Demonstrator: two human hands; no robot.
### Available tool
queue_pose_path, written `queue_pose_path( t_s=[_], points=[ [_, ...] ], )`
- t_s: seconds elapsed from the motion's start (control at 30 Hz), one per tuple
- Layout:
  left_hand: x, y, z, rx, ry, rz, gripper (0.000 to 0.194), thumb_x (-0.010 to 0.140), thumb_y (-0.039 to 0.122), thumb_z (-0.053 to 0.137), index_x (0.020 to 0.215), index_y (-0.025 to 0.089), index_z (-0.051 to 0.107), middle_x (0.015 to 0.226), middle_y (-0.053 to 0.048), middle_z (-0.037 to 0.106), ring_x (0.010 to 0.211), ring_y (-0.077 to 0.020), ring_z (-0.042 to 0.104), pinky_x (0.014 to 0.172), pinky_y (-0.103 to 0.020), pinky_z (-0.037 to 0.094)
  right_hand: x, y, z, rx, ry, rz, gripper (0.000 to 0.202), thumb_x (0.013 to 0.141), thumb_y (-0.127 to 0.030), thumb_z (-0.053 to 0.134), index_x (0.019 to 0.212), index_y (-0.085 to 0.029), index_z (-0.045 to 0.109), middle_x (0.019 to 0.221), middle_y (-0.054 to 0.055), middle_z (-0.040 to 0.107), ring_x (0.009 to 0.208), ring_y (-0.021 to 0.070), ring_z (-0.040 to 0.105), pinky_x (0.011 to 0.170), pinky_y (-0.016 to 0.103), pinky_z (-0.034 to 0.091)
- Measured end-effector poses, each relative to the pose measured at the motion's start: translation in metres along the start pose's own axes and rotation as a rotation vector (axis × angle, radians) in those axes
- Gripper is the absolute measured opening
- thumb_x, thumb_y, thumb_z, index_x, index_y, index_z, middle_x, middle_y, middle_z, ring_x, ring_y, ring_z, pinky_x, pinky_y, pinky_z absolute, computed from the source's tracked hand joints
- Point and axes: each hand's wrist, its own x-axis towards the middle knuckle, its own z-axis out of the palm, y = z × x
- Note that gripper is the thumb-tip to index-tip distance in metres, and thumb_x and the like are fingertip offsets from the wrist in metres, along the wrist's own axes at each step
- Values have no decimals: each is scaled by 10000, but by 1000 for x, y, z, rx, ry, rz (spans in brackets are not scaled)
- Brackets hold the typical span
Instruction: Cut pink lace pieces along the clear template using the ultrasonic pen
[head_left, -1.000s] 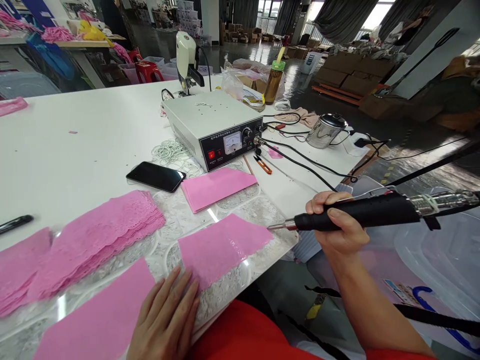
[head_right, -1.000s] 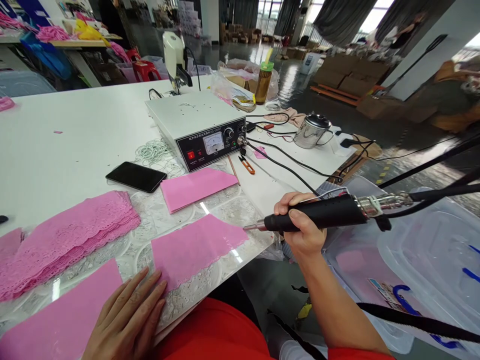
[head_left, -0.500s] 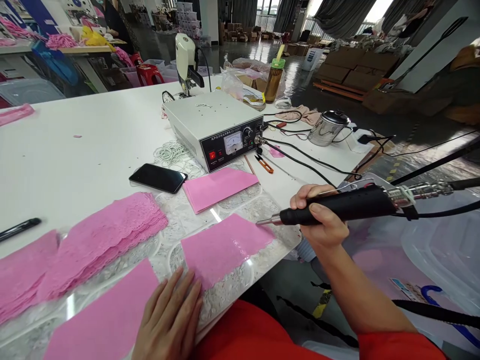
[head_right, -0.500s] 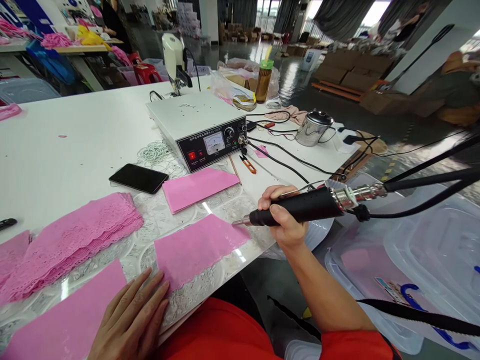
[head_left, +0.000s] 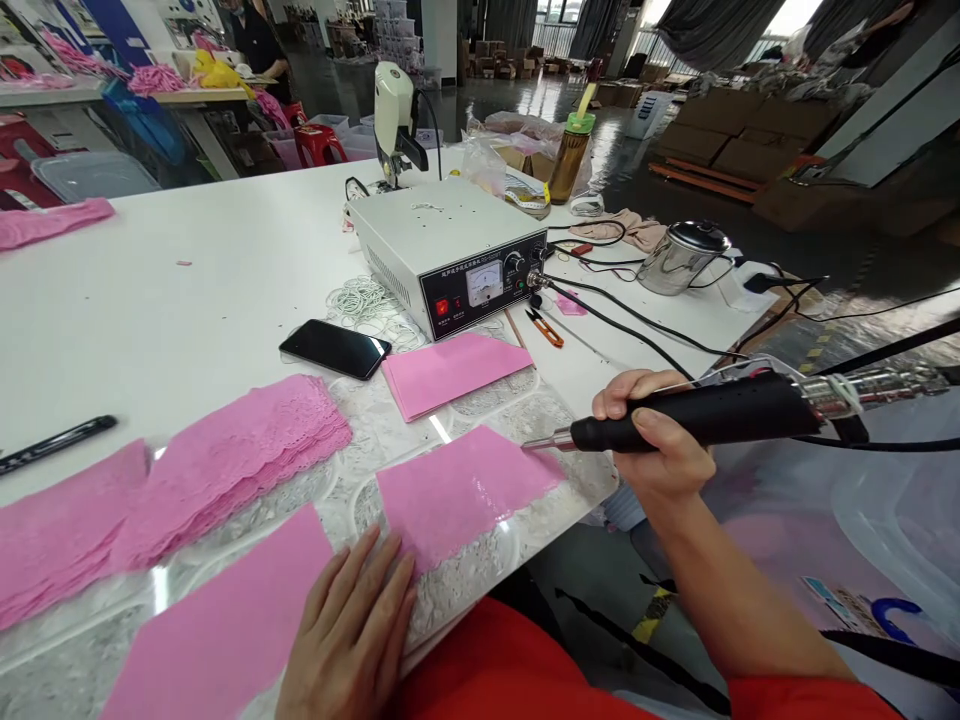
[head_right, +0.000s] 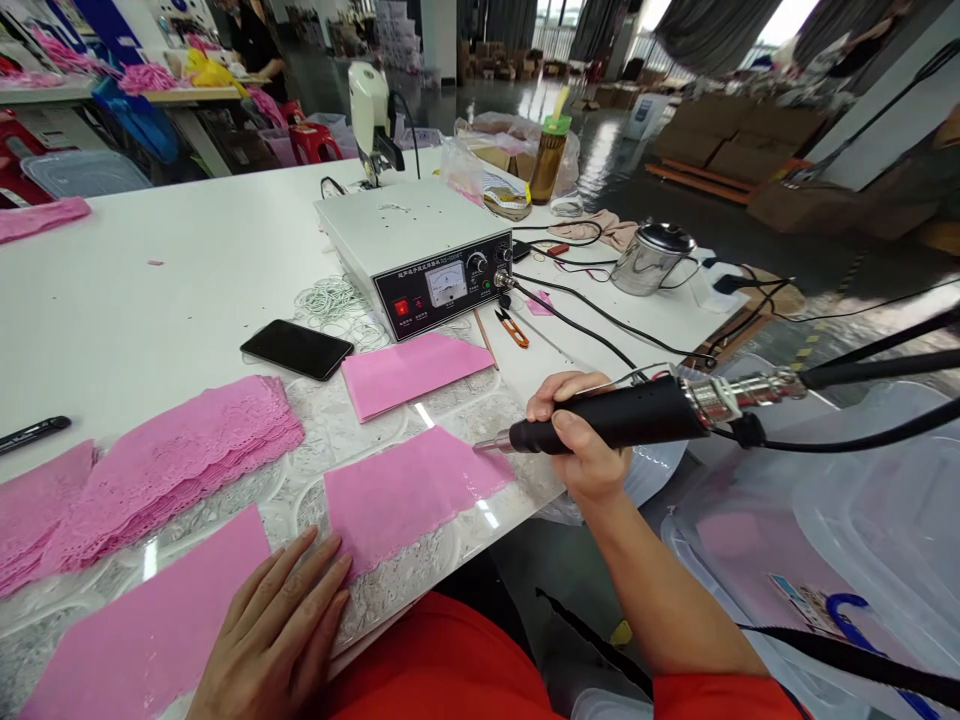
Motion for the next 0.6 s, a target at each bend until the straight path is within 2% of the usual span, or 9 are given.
queue_pose_path(
  t_s=[0.13, 0.33, 0.6],
  points=[
    [1, 1, -1, 9, -1, 7, 244, 880, 49, 573, 1106, 90, 654, 1162, -153, 670, 1275, -300, 498, 1048, -429, 384, 2, 3, 8, 0, 12, -27, 110, 655, -261, 653, 747, -220, 611, 744, 7, 571, 564, 113, 482, 546, 312, 454],
    [1, 2, -2, 6, -4, -14, 243, 893, 71, 555, 1110, 112, 655, 1160, -133, 678, 1272, -289, 507, 1057, -420, 389, 3, 11, 21, -6, -22, 14, 135, 653, -291, 667, 746, -226, 595, 756, 9, 554, 579, 123, 487, 566, 332, 469],
    [-1, 3, -1, 17, 0, -26, 239, 886, 75, 559, 1102, 108, 658, 1150, -139, 682, 1267, -280, 520, 1087, -417, 375, 5, 11, 21, -16, -50, 13, 91, 645, -255, 672, 712, -233, 614, 717, 7, 561, 568, 131, 476, 562, 335, 464]
  ],
)
